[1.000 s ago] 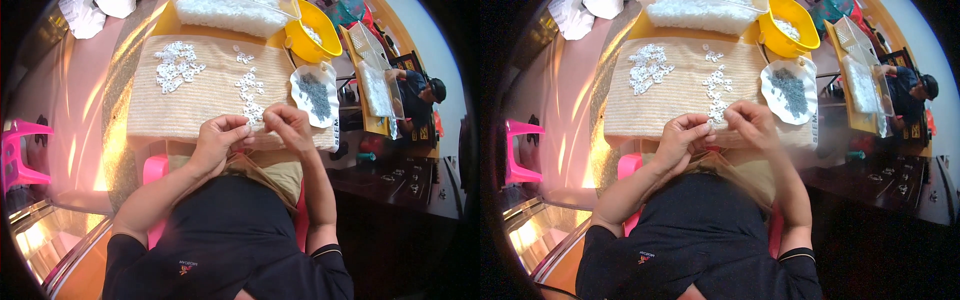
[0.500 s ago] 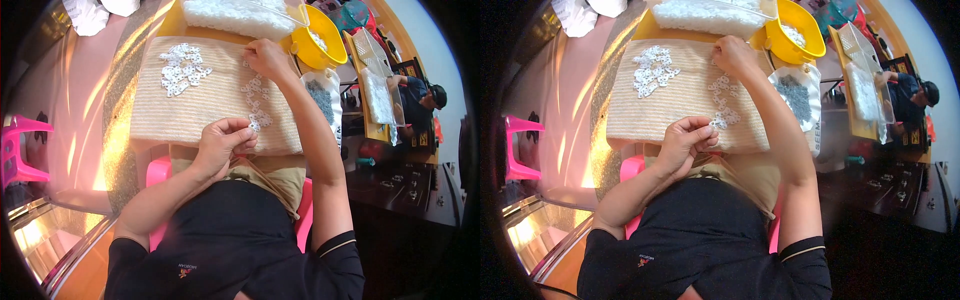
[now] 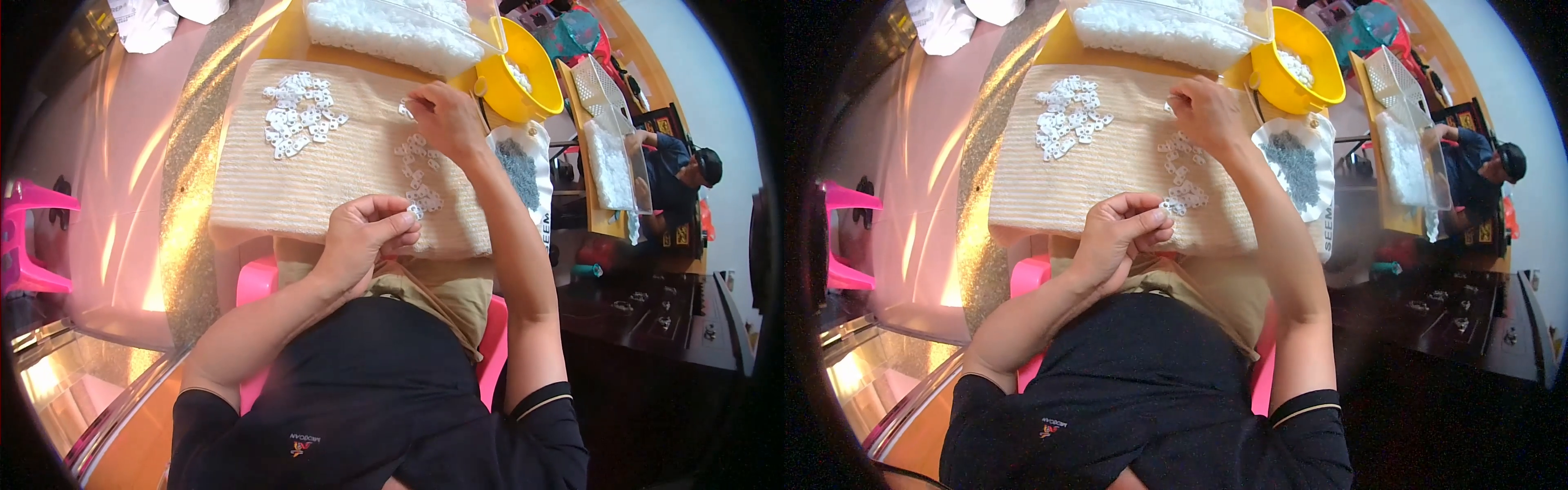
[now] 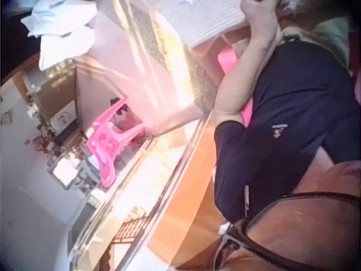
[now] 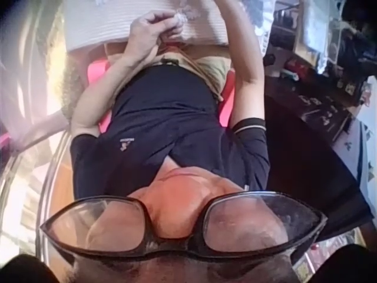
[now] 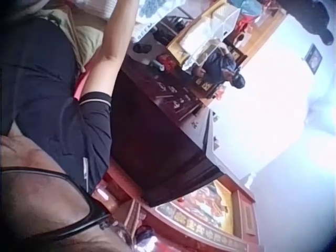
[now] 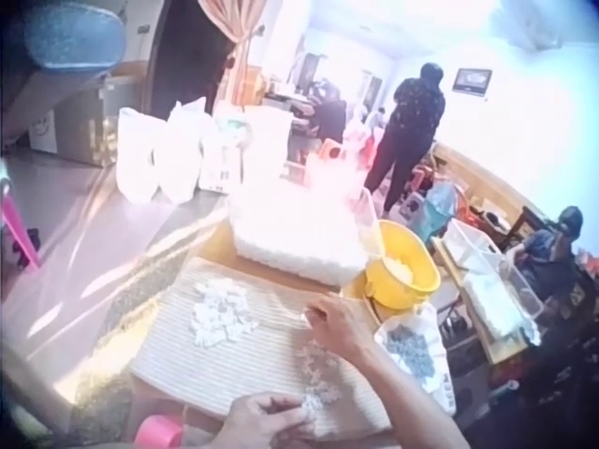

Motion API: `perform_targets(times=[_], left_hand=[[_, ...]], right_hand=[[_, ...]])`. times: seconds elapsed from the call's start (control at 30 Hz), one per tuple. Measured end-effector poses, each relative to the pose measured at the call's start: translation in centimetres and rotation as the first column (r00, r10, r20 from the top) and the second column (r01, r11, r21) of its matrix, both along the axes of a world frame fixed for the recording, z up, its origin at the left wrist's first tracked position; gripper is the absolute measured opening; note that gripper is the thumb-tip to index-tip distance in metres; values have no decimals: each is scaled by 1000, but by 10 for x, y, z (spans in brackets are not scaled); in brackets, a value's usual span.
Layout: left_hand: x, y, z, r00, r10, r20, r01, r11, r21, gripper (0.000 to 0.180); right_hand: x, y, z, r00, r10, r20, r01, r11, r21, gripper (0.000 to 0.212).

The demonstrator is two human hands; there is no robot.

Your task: Assembling small white plastic components by hand at a workbench.

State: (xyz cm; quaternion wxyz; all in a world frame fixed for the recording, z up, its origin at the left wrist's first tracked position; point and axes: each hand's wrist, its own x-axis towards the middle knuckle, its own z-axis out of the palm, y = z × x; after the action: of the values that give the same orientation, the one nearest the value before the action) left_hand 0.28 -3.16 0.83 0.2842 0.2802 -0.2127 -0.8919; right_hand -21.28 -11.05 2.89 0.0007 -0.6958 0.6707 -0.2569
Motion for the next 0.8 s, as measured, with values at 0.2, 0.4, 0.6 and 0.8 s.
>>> perform_targets(times=[0.2,0.4,0.6,0.8], left_hand=[[1,-1,0,1000,-2,-3,2,1000,-13,13],[-1,2,-3,1000,4,18,-3,1000,-28,13],[-3,3,-2,1000,17,23,-16,999,-29,14],[-4,2,-3,999,26,30,-25,999,-37,14]], right_hand=[[-13,63,12,995,93,-47,-91,995,49,13],[-15,96,4,992,74,-100,-55,982,183,12],[-10,104,3,998,41,-58,-25,968,249,15],[-11,110,-5,973,-45,225,-3,979,206,21]])
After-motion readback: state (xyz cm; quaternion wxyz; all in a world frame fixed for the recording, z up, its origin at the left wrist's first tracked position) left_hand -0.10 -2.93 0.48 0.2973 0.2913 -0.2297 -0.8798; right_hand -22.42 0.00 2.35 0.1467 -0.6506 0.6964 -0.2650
